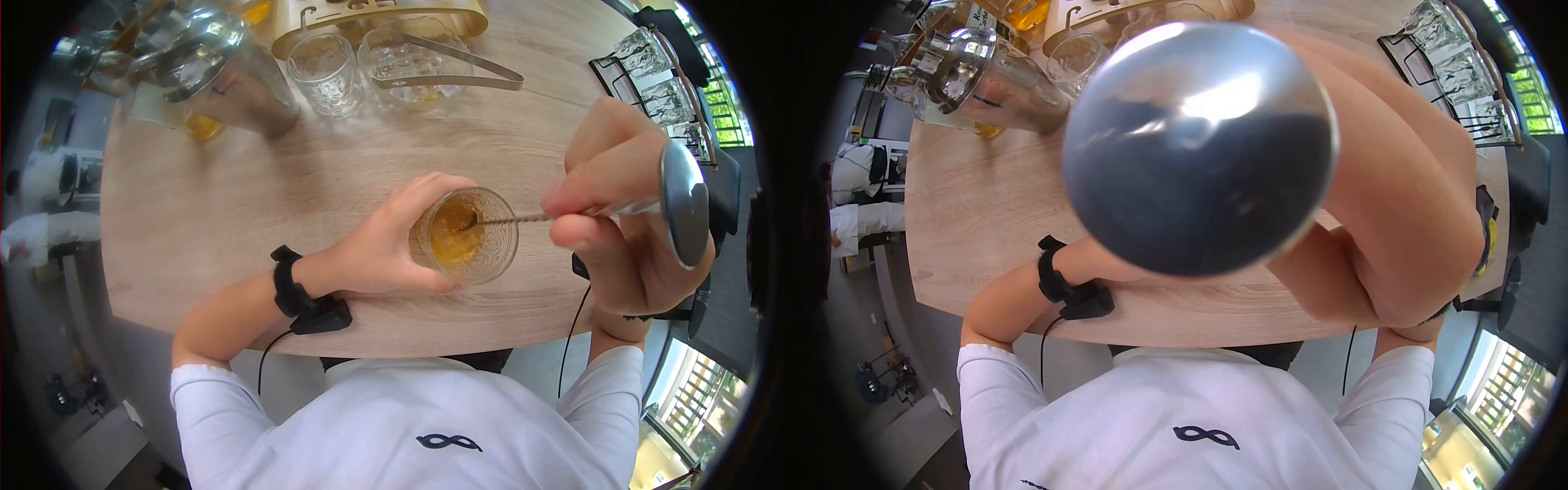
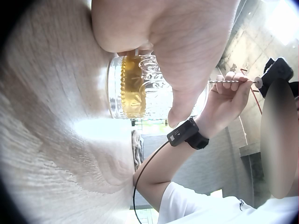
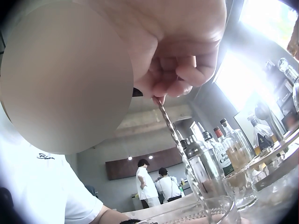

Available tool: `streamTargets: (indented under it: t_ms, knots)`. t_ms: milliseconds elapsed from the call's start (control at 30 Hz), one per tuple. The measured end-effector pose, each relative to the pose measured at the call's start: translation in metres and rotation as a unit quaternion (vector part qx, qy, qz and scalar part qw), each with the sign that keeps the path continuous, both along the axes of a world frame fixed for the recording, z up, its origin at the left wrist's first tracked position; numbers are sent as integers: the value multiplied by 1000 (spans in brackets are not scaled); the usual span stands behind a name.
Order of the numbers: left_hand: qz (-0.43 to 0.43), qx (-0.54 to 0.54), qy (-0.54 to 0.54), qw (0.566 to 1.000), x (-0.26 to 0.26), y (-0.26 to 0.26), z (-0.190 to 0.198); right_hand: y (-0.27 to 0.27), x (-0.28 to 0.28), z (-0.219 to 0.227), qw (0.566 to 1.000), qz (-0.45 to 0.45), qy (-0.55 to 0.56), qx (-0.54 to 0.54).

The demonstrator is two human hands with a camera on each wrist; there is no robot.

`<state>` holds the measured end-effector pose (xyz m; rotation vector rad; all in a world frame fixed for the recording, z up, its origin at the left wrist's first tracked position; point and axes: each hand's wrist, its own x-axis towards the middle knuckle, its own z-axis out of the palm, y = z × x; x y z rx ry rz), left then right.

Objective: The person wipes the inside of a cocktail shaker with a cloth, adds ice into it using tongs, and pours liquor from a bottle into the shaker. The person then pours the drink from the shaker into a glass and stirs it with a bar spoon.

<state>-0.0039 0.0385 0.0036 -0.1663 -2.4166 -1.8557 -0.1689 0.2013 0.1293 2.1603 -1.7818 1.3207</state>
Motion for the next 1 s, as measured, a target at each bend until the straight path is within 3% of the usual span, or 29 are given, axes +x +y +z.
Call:
streamTargets:
  t_ms: [33, 67, 100, 133, 233, 300, 367, 467, 767, 833, 900, 967, 1000]
  knots:
    - [0, 0, 0, 1000, 1, 0, -1, 0, 1, 0, 1000, 4, -20, 1]
    - [-13, 131, -95, 987, 2, 1, -3, -1, 2, 0, 999, 8, -41, 3]
    - [-27, 258, -187, 947, 3, 2, -5, -1, 2, 0, 998, 11, -61, 4]
    - [-27, 258, -187, 947, 3, 2, -7, -2, 1, 0, 998, 11, -61, 5]
    - [-23, 15, -69, 997, -1, 1, -14, -4, -2, 0, 992, 53, -117, 10]
    - [-1, 62, -16, 998, -1, 3, -17, -1, 1, 2, 999, -4, -31, 13]
    - [-14, 24, -29, 999, -2, 2, -14, 0, 7, -3, 997, -23, -72, -16]
    - [-8, 51, -31, 998, -2, 3, -18, 1, 5, -2, 997, -30, -65, -8]
    - [-2, -7, -4, 1000, 0, 0, -2, -1, -13, 15, 992, 111, -27, 57]
    - [-2, -4, -8, 1000, 1, 0, -2, -3, -6, 5, 997, 67, -24, -12]
    - [-17, 102, -64, 993, 3, 0, -5, -4, -8, 5, 997, 70, -26, -16]
    - [-18, 93, -84, 992, 0, 4, -14, -4, -11, 7, 999, 49, 18, -10]
    - [-1, 55, -25, 998, -1, 4, -15, -4, -5, 2, 1000, 21, -4, -16]
